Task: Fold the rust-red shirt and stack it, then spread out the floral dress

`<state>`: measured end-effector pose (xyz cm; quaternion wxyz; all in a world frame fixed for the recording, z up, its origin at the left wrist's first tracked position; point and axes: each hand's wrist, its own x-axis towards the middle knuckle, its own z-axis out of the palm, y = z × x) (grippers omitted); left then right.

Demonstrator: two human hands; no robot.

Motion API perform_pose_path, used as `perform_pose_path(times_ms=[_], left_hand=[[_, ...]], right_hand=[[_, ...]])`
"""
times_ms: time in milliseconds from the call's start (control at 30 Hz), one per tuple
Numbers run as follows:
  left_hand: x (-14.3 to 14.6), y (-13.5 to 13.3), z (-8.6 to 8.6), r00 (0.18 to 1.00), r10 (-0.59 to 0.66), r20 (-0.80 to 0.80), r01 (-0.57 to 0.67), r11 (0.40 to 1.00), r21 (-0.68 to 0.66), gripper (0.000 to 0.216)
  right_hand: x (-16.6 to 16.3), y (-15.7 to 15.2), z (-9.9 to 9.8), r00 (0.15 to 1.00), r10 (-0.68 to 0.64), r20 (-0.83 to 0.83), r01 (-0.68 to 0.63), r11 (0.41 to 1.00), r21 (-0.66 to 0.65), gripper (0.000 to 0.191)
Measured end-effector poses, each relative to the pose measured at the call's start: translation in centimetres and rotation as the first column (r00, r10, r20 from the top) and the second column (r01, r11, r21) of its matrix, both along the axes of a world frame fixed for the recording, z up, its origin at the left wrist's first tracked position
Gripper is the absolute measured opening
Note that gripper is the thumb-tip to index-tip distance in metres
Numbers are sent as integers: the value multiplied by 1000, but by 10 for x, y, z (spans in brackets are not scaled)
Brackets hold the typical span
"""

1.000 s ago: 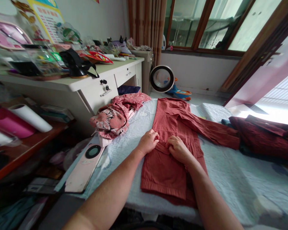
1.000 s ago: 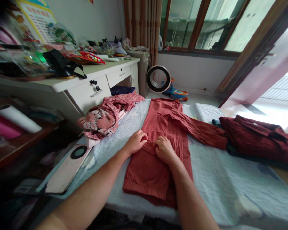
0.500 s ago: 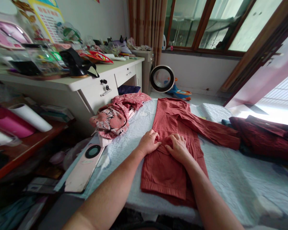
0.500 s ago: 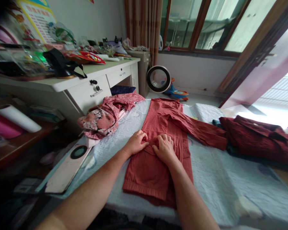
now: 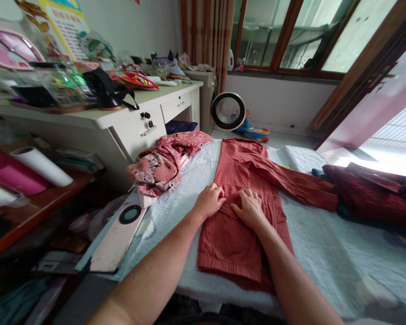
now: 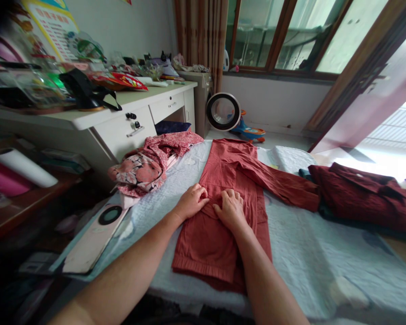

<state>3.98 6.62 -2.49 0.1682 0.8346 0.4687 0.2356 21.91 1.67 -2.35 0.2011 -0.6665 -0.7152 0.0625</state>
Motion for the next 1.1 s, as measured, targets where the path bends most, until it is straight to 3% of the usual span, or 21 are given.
perform_pose_path(times_ms=[267,500,800,1100], left_hand=[[-1,1,-3,1000,0,1,0,1000,7,10],[-1,2,-5,1000,0,0,0,1000,13,6],[0,0,0,1000,0,-3,0,1000,4,7],[1,-2,-1,998,14,-54,-10,998,60,7]], right_hand=[[0,-2,5,1000,13,13,-12,996,-86,24],[6,-5,10,998,58,3,-57,994,-98,43],[12,-4,17,993,115,-38,-120,970,-213,63],[11,-3,14,996,87,3,-84,968,-237,59]])
